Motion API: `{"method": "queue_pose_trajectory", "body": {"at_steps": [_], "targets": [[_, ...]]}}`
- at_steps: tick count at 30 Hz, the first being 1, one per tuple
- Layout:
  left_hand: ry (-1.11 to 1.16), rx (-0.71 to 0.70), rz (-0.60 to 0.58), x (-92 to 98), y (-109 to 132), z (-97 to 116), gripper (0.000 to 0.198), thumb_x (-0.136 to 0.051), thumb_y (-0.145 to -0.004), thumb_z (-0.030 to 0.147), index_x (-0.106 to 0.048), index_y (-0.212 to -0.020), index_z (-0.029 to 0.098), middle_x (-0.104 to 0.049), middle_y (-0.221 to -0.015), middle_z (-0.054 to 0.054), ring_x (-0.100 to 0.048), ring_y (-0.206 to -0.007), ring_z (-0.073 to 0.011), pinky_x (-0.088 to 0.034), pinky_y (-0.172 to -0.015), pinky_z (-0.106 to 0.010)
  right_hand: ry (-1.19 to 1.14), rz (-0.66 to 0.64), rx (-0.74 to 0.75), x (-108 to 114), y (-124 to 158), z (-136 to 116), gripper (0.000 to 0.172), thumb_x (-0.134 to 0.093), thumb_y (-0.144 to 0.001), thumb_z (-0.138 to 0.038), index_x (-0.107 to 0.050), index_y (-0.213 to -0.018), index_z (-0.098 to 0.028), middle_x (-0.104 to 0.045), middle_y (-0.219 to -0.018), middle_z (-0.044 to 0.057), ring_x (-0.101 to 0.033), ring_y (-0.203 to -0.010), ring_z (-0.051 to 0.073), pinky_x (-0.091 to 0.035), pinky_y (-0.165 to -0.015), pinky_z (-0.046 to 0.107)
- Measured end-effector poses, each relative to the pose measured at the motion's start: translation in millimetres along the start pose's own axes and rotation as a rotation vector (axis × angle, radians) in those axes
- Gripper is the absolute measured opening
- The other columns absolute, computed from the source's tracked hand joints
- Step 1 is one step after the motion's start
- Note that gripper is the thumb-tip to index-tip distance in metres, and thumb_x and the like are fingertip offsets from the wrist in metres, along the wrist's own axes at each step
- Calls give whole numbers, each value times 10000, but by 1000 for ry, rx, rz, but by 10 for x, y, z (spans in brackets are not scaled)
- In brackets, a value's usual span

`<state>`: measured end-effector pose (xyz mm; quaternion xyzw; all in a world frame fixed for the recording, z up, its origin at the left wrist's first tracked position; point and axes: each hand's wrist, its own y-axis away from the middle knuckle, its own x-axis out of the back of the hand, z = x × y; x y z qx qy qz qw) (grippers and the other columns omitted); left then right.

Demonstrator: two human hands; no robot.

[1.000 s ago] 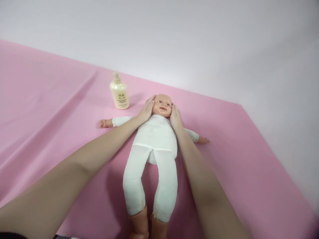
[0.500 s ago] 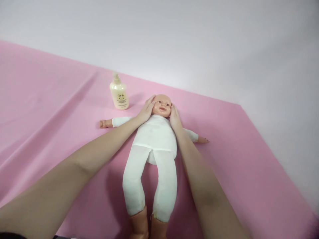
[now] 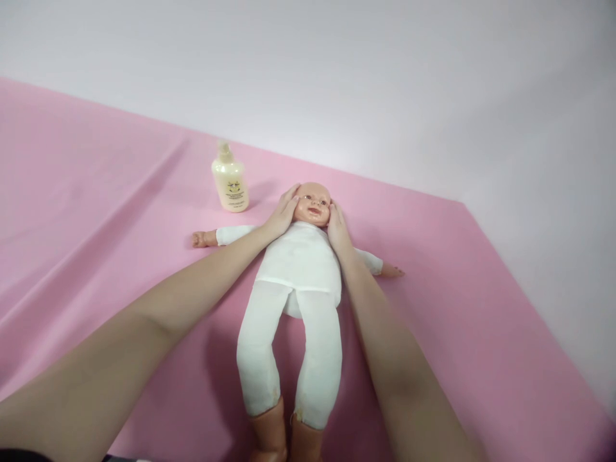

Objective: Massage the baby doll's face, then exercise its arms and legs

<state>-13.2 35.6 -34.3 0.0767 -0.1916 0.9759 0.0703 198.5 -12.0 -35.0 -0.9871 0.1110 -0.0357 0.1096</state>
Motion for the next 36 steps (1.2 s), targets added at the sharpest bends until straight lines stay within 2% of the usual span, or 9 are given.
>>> {"method": "queue_pose_trajectory", "body": {"at_steps": [5,11,14,23,28,36], "targets": [[9,-4,8,-2,14,17,799,-501,-1205,773,-603,-1784,233,-578,-1972,-189,-432,-1931,-358,-235,-1638,-561,-6,-1,2,1,13,-12,668,-613,-1128,-758,-716,-1589,-286,-736,-1798,118,-647,-1745,307,-437,-1573,564],[16,-11,-5,-3,33,61,798,-497,-1203,801,-607,-1787,268,-572,-1978,-166,-411,-1941,-357,-241,-1636,-572,-16,-6,20,-14,9,-1,690,-595,-1128,-824,-736,-1569,-313,-763,-1769,92,-663,-1724,301,-442,-1570,568],[22,6,7,-10,37,74,776,-512,-1203,775,-617,-1775,261,-576,-1976,-173,-423,-1934,-363,-241,-1635,-586,-11,-4,19,-21,11,-18,702,-596,-1135,-822,-740,-1574,-293,-763,-1771,112,-668,-1721,315,-448,-1567,569],[-34,11,1,-12,38,78,761,-452,-1247,705,-580,-1818,219,-574,-1972,-199,-437,-1927,-363,-262,-1629,-586,-40,-4,-7,-13,24,-35,636,-627,-1148,-788,-755,-1566,-325,-766,-1773,75,-647,-1754,296,-410,-1594,583],[-4,-16,2,-15,24,33,794,-475,-1213,794,-601,-1798,271,-584,-1966,-166,-440,-1924,-362,-263,-1629,-569,-29,14,-8,-9,5,17,595,-607,-1158,-737,-743,-1566,-326,-762,-1780,63,-663,-1733,280,-420,-1589,580],[9,-35,-9,1,14,-14,829,-480,-1196,849,-603,-1797,291,-581,-1969,-154,-426,-1929,-366,-254,-1630,-575,-35,13,-6,-17,-9,59,712,-610,-1131,-829,-737,-1618,-325,-745,-1786,89,-641,-1747,306,-426,-1577,592]]}}
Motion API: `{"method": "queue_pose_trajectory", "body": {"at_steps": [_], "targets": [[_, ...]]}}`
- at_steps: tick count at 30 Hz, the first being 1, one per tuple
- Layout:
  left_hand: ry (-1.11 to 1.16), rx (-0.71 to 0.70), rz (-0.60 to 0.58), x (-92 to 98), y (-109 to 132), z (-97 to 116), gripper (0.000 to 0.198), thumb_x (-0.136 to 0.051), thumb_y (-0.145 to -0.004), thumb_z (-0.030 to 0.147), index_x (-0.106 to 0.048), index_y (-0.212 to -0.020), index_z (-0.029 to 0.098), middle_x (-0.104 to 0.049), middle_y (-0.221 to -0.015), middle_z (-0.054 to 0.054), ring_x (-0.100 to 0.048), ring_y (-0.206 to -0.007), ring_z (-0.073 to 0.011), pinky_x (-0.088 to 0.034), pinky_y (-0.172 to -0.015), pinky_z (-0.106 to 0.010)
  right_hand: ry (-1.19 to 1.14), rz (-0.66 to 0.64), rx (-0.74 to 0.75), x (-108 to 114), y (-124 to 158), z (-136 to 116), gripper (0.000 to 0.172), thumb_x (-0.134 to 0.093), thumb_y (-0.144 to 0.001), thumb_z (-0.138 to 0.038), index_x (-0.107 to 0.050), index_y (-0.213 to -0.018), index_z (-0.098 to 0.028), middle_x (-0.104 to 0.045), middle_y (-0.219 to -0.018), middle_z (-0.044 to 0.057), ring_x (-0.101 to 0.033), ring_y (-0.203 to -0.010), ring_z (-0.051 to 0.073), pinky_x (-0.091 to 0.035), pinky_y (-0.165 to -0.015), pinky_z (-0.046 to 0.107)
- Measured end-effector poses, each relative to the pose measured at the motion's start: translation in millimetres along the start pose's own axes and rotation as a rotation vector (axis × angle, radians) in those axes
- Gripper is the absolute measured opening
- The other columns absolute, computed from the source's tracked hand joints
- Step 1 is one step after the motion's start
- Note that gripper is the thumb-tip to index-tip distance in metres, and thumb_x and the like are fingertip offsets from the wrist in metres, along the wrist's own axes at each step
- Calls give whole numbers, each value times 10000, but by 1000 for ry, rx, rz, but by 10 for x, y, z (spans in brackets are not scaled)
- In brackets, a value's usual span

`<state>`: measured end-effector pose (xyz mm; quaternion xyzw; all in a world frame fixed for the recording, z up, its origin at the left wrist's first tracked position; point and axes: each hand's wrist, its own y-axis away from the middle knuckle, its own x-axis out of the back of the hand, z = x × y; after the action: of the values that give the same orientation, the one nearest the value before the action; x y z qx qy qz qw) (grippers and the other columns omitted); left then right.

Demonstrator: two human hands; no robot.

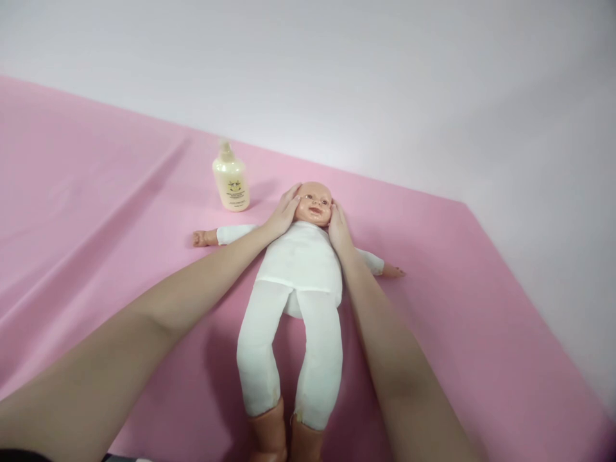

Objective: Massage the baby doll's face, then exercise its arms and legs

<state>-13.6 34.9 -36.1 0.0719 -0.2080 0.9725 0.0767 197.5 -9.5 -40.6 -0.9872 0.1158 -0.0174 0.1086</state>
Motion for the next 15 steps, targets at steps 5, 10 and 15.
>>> {"method": "queue_pose_trajectory", "body": {"at_steps": [5,10,15], "targets": [[-36,20,1,-9,-18,-6,873,-455,-1197,845,-577,-1816,242,-574,-1969,-190,-437,-1927,-370,-256,-1632,-569,10,-10,-4,-5,4,-46,643,-590,-1157,-764,-737,-1593,-315,-748,-1790,91,-664,-1732,302,-432,-1578,583],[-52,8,-27,24,-14,-9,865,-436,-1213,850,-564,-1836,264,-546,-1997,-171,-386,-1956,-362,-244,-1637,-561,-32,-28,-17,-34,6,-108,556,-592,-1169,-722,-763,-1507,-315,-824,-1685,76,-734,-1644,287,-536,-1522,561],[-23,2,-33,50,19,66,840,-470,-1208,848,-582,-1816,279,-539,-2003,-159,-355,-1968,-364,-202,-1647,-575,-35,-26,-8,-40,15,-128,520,-605,-1173,-705,-778,-1470,-314,-847,-1652,67,-747,-1626,295,-554,-1515,571]]}}
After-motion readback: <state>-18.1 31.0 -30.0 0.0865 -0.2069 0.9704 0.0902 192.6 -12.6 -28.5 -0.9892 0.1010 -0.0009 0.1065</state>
